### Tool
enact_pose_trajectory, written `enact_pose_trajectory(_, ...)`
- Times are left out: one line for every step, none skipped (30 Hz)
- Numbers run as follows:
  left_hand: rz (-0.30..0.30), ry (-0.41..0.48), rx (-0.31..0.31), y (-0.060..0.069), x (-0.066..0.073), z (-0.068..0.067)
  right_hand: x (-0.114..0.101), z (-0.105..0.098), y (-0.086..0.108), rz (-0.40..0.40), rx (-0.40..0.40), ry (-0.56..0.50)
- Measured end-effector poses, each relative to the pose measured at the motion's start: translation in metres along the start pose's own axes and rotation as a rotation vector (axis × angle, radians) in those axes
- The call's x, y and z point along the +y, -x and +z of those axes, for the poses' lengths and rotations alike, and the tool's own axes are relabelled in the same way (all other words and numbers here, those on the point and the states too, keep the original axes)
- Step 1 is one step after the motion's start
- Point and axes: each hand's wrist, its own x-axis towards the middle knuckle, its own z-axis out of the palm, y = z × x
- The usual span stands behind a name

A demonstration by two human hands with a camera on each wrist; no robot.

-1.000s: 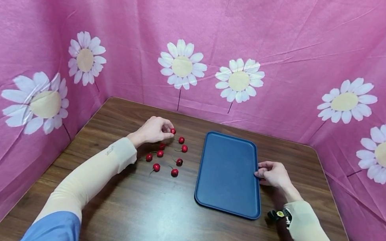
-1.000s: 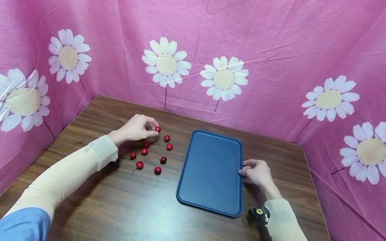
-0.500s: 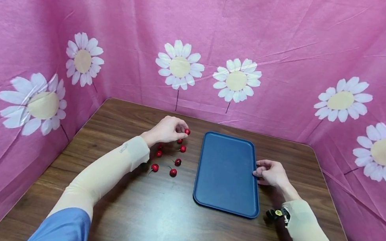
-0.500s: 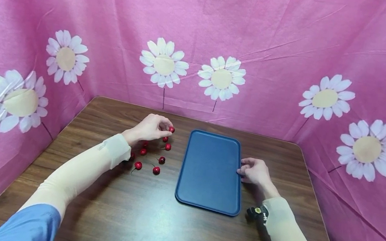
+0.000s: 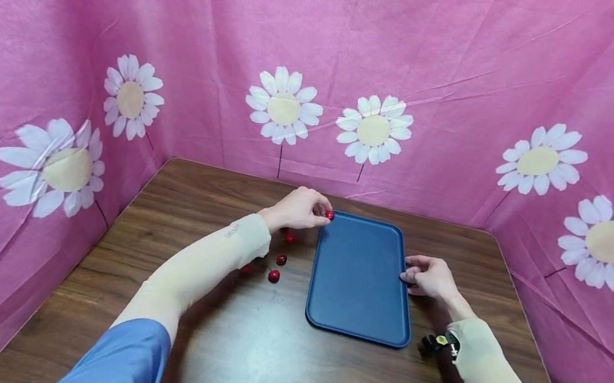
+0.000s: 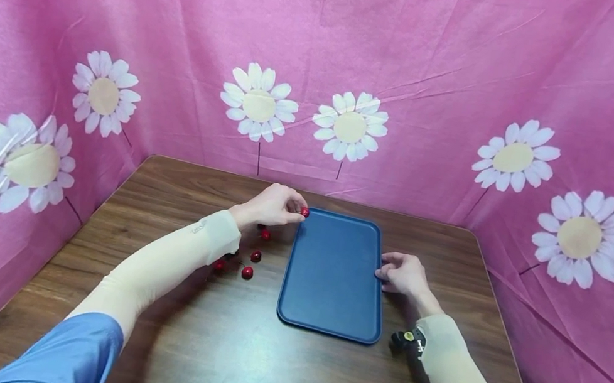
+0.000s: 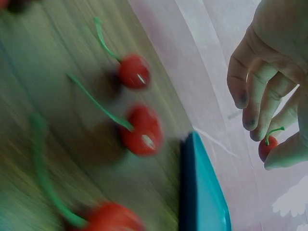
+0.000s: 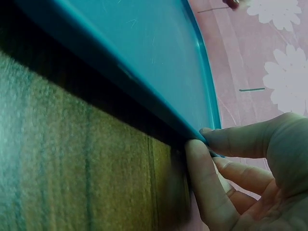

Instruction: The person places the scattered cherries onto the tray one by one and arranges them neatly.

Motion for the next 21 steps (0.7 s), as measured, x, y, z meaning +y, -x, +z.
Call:
enact_pose_trajectory(0.006,0.002,-0.006,-0.004,0.004,0.002,0.0,0.0,0.0,0.004,0.001,-0.001)
enact_pose_trajectory(0.013,0.003,-0.009,-0.007,0.007,0.004,0.0,0.0,0.0,0.002,-0.003,0.005)
enact_pose_trajectory(0.021,0.002,-0.011,-0.011,0.01,0.006,0.0,0.0,0.0,0.007,-0.001,0.002)
enact_pose_trajectory(0.027,-0.001,-0.014,-0.015,0.013,0.009,0.0,0.0,0.0,0.007,-0.002,0.003)
enact_pose_trajectory(0.031,0.001,-0.018,-0.018,0.016,0.011,0.0,0.0,0.0,0.009,-0.001,0.003)
enact_pose_trajectory(0.034,-0.003,-0.023,-0.021,0.019,0.013,0.0,0.0,0.0,0.008,-0.002,0.005)
enact_pose_trajectory(0.038,-0.01,-0.028,-0.024,0.022,0.017,0.001,0.001,0.0,0.009,-0.001,0.004)
enact_pose_trajectory(0.042,-0.015,-0.033,-0.028,0.024,0.02,0.001,0.001,0.0,0.007,0.0,0.005)
enact_pose_trajectory(0.045,-0.02,-0.039,-0.031,0.026,0.023,0.002,0.001,0.0,0.006,0.003,0.003)
enact_pose_trajectory(0.047,-0.027,-0.045,-0.033,0.028,0.026,0.002,0.001,0.0,0.002,0.003,0.005)
enact_pose_trajectory(0.051,-0.03,-0.052,-0.036,0.03,0.029,0.002,0.001,0.0,0.0,0.003,0.004)
enact_pose_trajectory(0.055,-0.039,-0.058,-0.038,0.032,0.031,0.002,0.002,0.0,-0.006,0.002,0.005)
enact_pose_trajectory(0.059,-0.047,-0.063,-0.041,0.034,0.034,0.002,0.002,0.0,-0.008,0.003,0.005)
enact_pose_trajectory(0.064,-0.057,-0.07,-0.043,0.036,0.037,0.002,0.002,0.0,-0.011,0.002,0.006)
enact_pose_trajectory(0.071,-0.07,-0.076,-0.046,0.037,0.039,0.003,0.002,-0.001,-0.012,0.002,0.007)
enact_pose_trajectory(0.078,-0.082,-0.083,-0.049,0.039,0.042,0.003,0.001,-0.002,-0.012,0.001,0.008)
enact_pose_trajectory(0.085,-0.091,-0.091,-0.051,0.041,0.044,0.003,0.001,-0.002,-0.012,0.002,0.008)
enact_pose_trajectory(0.091,-0.102,-0.096,-0.054,0.043,0.047,0.004,0.001,-0.002,-0.014,0.001,0.01)
enact_pose_trajectory(0.095,-0.113,-0.102,-0.057,0.044,0.049,0.004,0.001,-0.002,-0.013,0.002,0.008)
enact_pose_trajectory(0.097,-0.124,-0.108,-0.06,0.046,0.052,0.003,0.001,-0.002,-0.013,0.002,0.008)
enact_pose_trajectory(0.097,-0.129,-0.114,-0.063,0.047,0.055,0.003,0.001,-0.002,-0.013,0.001,0.011)
